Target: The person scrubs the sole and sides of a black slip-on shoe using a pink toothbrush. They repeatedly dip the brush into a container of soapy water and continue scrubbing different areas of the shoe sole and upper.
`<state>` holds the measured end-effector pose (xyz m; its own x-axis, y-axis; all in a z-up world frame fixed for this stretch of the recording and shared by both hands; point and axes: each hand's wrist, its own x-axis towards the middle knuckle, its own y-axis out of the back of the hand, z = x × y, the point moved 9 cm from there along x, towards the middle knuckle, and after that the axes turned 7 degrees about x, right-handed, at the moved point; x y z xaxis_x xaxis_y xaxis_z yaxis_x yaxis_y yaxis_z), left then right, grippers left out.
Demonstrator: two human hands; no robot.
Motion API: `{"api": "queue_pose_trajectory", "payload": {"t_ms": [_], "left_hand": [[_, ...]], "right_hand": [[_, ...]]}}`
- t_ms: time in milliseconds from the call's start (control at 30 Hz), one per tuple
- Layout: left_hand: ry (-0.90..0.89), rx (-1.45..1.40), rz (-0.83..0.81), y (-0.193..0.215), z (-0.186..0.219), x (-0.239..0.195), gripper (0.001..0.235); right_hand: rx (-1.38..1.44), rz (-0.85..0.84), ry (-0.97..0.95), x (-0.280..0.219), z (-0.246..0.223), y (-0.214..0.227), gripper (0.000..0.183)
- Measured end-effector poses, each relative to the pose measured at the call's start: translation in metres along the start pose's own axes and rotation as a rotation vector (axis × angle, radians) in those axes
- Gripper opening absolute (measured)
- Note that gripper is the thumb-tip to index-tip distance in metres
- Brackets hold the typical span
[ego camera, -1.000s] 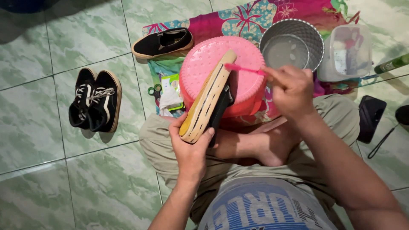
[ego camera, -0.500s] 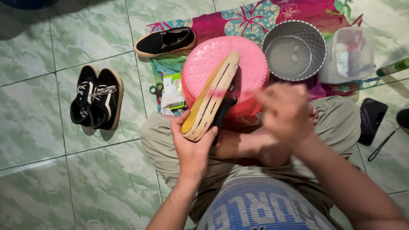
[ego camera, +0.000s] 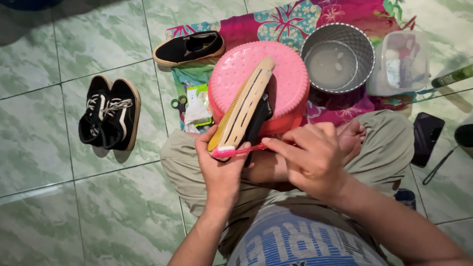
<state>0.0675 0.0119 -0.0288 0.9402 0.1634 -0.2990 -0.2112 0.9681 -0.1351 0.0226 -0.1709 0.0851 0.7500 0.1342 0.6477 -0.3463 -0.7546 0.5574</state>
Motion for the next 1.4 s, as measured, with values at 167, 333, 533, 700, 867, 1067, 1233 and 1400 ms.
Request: {"api": "queue_pose_trajectory", "payload": {"t_ms": [167,333,533,700,867,1067,1233,1400], "left_hand": [[0.023,0.054,0.036,0.003,0.004,-0.001,0.074],[-0.015,0.035,0.012,0.000,0.008,0.001,0.081],[-0.037,0.052,0.046,0.003,0.016,0.002,0.079],[-0.023,0.073,0.022,0.000,0.019,-0.005,0.080],[-0.011,0.068,0.025,0.002,0.013,-0.003,0.080],[-0.017,0.114,0.019,0.012,-0.002,0.004,0.080],[-0.066,0.158,0.000,0.012,-0.007,0.007,0.081],[0.021,0.093,0.053,0.011,0.000,0.003,0.079]], "right_hand": [[-0.047,-0.029,-0.038,-0.010,0.054,0.002,0.044],[0.001,-0.032,0.000,-0.012,0.017,-0.006,0.038],[0.093,-0.021,-0.007,-0.016,0.051,-0.006,0.045],[0.094,0.099,-0.049,-0.017,0.067,-0.003,0.038],[0.137,0.050,-0.069,-0.004,0.085,-0.003,0.043],[0.200,0.106,-0.156,-0.019,0.176,0.000,0.040],[0.227,0.127,-0.140,0.013,0.129,-0.002,0.035],[0.309,0.136,-0.307,-0.016,0.193,-0.028,0.035]]}}
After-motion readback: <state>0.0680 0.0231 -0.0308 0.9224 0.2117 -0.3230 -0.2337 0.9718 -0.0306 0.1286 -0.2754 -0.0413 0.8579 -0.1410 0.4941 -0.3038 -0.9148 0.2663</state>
